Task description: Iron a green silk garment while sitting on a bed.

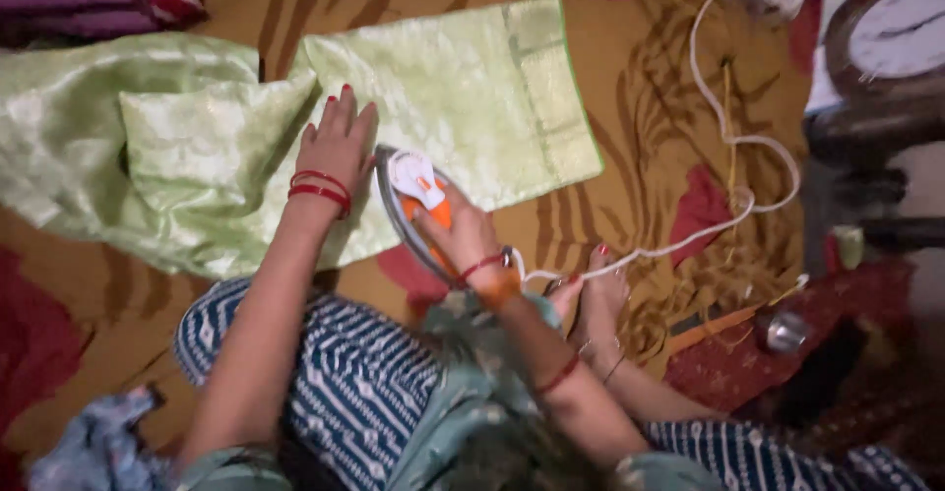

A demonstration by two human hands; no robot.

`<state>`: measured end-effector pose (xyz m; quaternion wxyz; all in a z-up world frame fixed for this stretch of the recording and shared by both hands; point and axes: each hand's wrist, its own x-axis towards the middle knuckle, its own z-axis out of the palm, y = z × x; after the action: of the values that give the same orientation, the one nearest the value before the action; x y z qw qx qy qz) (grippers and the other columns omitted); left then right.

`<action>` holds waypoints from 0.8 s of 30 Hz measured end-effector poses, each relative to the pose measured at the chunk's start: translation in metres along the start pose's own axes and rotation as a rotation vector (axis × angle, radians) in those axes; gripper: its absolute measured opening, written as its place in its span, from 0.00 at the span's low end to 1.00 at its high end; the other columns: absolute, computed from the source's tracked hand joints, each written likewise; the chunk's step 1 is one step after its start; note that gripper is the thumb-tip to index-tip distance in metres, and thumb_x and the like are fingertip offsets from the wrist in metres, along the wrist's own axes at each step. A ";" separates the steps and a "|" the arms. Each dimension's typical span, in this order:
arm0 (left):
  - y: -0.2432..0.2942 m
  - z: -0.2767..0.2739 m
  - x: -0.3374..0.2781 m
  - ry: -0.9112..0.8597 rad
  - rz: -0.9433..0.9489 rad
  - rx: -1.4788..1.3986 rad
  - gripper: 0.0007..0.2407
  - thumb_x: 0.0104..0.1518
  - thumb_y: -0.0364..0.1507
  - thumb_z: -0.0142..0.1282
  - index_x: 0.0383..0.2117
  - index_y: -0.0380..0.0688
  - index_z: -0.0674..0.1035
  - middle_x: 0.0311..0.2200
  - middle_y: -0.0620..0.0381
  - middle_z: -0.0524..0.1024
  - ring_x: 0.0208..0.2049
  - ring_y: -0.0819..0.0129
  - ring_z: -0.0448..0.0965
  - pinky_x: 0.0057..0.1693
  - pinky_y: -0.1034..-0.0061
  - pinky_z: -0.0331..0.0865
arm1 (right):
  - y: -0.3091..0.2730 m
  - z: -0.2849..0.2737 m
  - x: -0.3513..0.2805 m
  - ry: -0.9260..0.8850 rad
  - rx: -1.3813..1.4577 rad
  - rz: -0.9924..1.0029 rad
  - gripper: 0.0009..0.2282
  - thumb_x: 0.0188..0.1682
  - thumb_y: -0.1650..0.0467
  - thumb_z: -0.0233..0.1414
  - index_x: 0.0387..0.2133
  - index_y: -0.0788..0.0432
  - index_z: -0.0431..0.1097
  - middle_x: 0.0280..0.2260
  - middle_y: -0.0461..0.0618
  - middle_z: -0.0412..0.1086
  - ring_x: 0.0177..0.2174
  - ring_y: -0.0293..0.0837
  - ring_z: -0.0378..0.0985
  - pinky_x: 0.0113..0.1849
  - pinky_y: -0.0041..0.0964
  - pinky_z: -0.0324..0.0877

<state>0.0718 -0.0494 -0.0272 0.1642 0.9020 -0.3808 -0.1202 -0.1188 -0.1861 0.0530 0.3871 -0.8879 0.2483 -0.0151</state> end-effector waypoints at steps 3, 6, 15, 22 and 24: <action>-0.018 -0.020 0.004 -0.188 -0.146 -0.004 0.40 0.47 0.38 0.69 0.69 0.63 0.58 0.75 0.48 0.42 0.70 0.46 0.49 0.66 0.48 0.56 | -0.016 -0.004 -0.001 -0.044 0.001 0.145 0.27 0.46 0.58 0.59 0.58 0.56 0.67 0.42 0.66 0.76 0.43 0.63 0.80 0.43 0.49 0.74; -0.034 -0.021 0.006 -0.208 -0.248 -0.099 0.50 0.41 0.42 0.73 0.73 0.57 0.51 0.73 0.42 0.44 0.70 0.44 0.52 0.67 0.52 0.59 | 0.019 0.013 0.003 -0.033 0.061 0.011 0.25 0.47 0.62 0.61 0.56 0.59 0.68 0.41 0.62 0.77 0.41 0.56 0.82 0.42 0.45 0.76; -0.029 -0.012 0.024 -0.308 -0.320 -0.005 0.49 0.39 0.38 0.73 0.71 0.59 0.51 0.71 0.50 0.49 0.70 0.54 0.52 0.66 0.56 0.57 | -0.001 0.010 0.026 -0.029 0.187 0.383 0.13 0.45 0.67 0.62 0.39 0.61 0.73 0.24 0.44 0.72 0.22 0.34 0.68 0.25 0.34 0.67; -0.028 0.046 0.023 0.005 -0.357 0.027 0.24 0.64 0.30 0.41 0.69 0.59 0.61 0.69 0.52 0.56 0.68 0.56 0.60 0.65 0.58 0.62 | -0.010 0.018 0.087 -0.023 0.079 0.098 0.11 0.51 0.65 0.60 0.37 0.62 0.72 0.26 0.42 0.71 0.25 0.30 0.69 0.27 0.30 0.69; -0.025 0.045 0.023 -0.002 -0.349 0.073 0.26 0.62 0.29 0.43 0.69 0.60 0.60 0.70 0.51 0.56 0.65 0.56 0.62 0.63 0.62 0.64 | -0.018 0.019 0.102 -0.040 0.086 0.069 0.11 0.51 0.65 0.59 0.38 0.62 0.72 0.25 0.43 0.71 0.25 0.30 0.69 0.27 0.31 0.68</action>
<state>0.0885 -0.0590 -0.0805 0.1078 0.9595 -0.2230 -0.1340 -0.0172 -0.2093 0.0357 0.4302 -0.8613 0.2702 0.0055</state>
